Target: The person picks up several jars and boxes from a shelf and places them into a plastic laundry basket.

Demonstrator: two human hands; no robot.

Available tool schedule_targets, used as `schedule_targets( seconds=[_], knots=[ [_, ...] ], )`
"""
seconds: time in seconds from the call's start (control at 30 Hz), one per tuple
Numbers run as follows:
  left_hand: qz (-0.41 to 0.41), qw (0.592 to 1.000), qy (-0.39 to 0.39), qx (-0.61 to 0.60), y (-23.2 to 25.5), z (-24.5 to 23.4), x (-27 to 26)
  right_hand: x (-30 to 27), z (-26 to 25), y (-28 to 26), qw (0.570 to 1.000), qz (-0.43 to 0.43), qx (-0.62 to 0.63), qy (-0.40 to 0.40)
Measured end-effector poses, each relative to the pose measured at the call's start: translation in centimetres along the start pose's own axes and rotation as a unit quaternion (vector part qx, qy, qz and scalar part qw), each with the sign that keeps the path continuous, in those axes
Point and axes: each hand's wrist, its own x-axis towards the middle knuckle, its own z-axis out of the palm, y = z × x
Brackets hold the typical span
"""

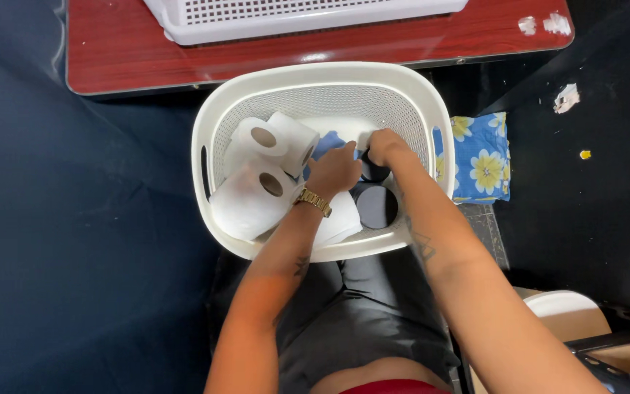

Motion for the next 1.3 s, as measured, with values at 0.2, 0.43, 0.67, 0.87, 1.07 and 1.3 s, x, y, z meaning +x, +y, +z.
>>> schedule_targets(
  seconds=[0.2, 0.43, 0.67, 0.87, 1.07, 1.3],
  knots=[
    [-0.006, 1.0, 0.019, -0.009, -0.5, 0.4, 0.7, 0.3, -1.3, -0.2, 0.999, -0.01, 0.0, -0.045],
    [-0.013, 0.997, 0.07, 0.015, 0.4, -1.0, 1.3, -5.2, -10.0, -4.8, 0.991, -0.131, 0.035, 0.007],
    [0.055, 0.955, 0.291, 0.002, 1.3, -7.1, -2.6, -8.2, -12.8, -5.3, 0.875, -0.298, 0.126, 0.36],
    [-0.016, 0.906, 0.408, 0.113, -1.3, -11.6, -4.0, -6.9, -11.4, -5.2, 0.881, -0.201, 0.015, 0.429],
    [-0.022, 0.88, 0.45, 0.152, -4.6, -11.0, -3.7, -5.9, -10.2, -5.5, 0.897, -0.179, 0.025, 0.404],
    [0.003, 0.884, 0.451, 0.127, -4.9, -10.9, -3.7, -5.9, -10.2, -5.5, 0.897, -0.182, 0.033, 0.402]
  ],
)
